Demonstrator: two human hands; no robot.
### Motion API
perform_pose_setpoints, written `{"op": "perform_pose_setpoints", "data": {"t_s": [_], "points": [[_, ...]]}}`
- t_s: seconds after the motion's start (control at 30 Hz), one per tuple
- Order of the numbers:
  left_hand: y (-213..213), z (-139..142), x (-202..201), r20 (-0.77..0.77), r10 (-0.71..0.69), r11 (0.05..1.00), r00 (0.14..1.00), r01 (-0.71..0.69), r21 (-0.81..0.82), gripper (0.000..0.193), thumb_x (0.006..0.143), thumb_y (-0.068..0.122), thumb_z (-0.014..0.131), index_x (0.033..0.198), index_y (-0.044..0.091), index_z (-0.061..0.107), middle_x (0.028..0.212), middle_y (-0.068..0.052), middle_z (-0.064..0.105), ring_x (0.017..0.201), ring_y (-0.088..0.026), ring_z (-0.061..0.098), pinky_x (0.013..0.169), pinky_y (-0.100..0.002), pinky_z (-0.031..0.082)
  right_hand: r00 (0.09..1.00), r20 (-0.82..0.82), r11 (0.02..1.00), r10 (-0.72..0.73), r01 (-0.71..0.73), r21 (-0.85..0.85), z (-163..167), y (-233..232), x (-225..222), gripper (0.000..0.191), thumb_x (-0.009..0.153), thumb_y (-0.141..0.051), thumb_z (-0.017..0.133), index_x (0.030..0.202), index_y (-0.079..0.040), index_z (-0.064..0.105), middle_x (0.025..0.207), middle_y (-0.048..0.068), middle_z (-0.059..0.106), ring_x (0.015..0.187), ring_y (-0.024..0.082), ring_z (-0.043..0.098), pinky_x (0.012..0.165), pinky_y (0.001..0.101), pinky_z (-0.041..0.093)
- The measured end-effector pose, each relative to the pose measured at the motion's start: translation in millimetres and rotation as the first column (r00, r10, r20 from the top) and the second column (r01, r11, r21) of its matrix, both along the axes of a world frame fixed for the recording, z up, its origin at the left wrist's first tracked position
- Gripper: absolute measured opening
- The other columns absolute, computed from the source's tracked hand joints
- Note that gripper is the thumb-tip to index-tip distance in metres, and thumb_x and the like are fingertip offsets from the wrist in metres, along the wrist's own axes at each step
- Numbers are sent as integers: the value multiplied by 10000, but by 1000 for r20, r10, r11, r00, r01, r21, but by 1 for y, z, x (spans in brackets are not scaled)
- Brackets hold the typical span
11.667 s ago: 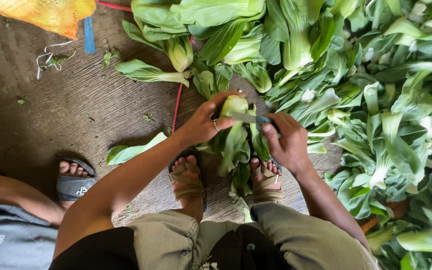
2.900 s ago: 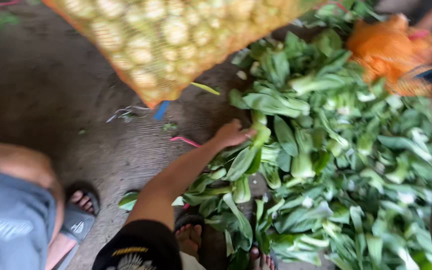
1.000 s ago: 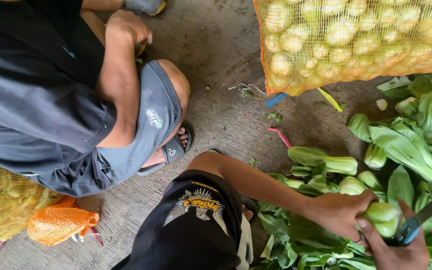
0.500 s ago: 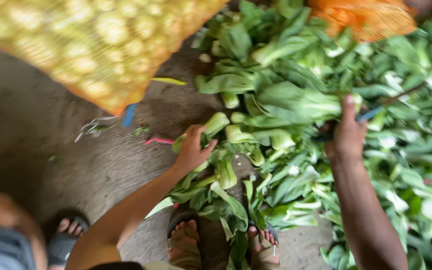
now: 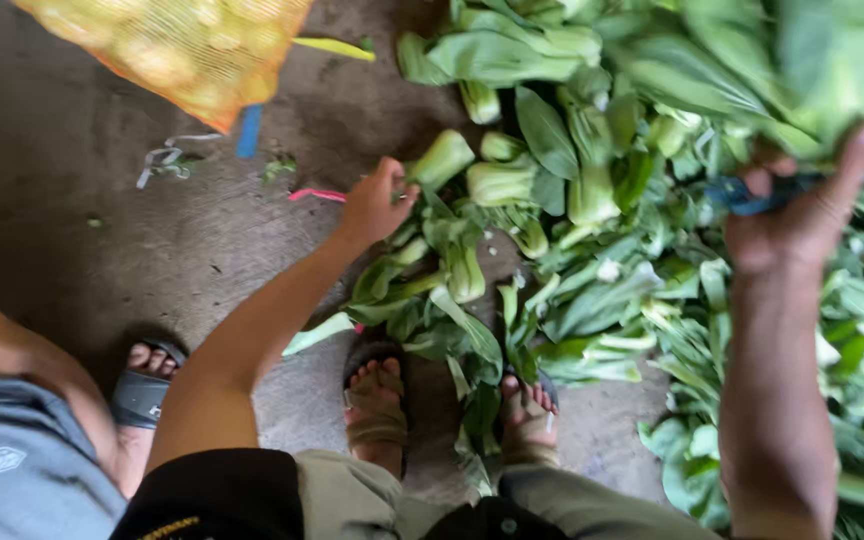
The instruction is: The person sits on the floor of a produce workspace surrounded by piles of leafy green vegetables and trims them one at a time, using a small knife to cut the root ends off bok choy and tossing trimmed heads aside. They occasionally reach into surrounding piles to select the next vegetable and handle mesh bags of produce nearby.
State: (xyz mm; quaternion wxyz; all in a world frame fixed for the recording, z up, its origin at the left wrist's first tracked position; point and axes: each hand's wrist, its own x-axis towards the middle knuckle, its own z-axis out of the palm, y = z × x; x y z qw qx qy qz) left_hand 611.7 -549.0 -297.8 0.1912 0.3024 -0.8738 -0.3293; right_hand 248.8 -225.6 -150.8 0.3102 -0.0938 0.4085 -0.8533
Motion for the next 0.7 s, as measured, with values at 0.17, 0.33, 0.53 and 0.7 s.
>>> {"op": "perform_pose_setpoints", "data": {"t_s": [0.17, 0.33, 0.53, 0.7], "points": [[-17, 6, -63, 238, 41, 996, 970, -21, -87, 680, 801, 456, 830, 1311, 103, 551, 1254, -173, 644, 1103, -415, 626, 888, -577, 486, 992, -126, 978, 28, -1, 208, -8, 4, -12, 472, 1072, -608, 592, 1262, -176, 619, 920, -50, 577, 604, 91, 406, 562, 246, 337], [-12, 15, -106, 504, 23, 1000, 863, -28, 2, 701, 740, 197, 793, 1385, 75, 548, 1378, -192, 595, 1312, -396, 565, 1077, -549, 475, 997, -68, 751, -27, 65, 657, -33, -5, -22, 242, 982, -451, 581, 1101, -240, 588, 878, -54, 647, 603, 149, 563, 496, 275, 408], [-35, 28, -78, 212, 30, 934, 977, -103, 342, 996, 667, 249, 866, 1492, 115, 323, 1372, -223, 589, 1216, -431, 616, 999, -520, 509, 543, 134, 57, 829, -320, 946, -104, -2, 118, 871, 848, -216, 846, 1566, -330, 365, 874, 121, 737, 715, 255, 639, 620, 417, 547], [-52, 44, -13, -300, 182, 927, 937, -61, 370, 904, 644, 272, 971, 1305, 65, 391, 1168, -152, 672, 1095, -295, 676, 939, -424, 544, -139, 316, -345, 939, -349, 871, -102, -68, 168, 804, 854, -171, 855, 1504, -233, 385, 961, 128, 718, 802, 255, 642, 711, 413, 554]]}}
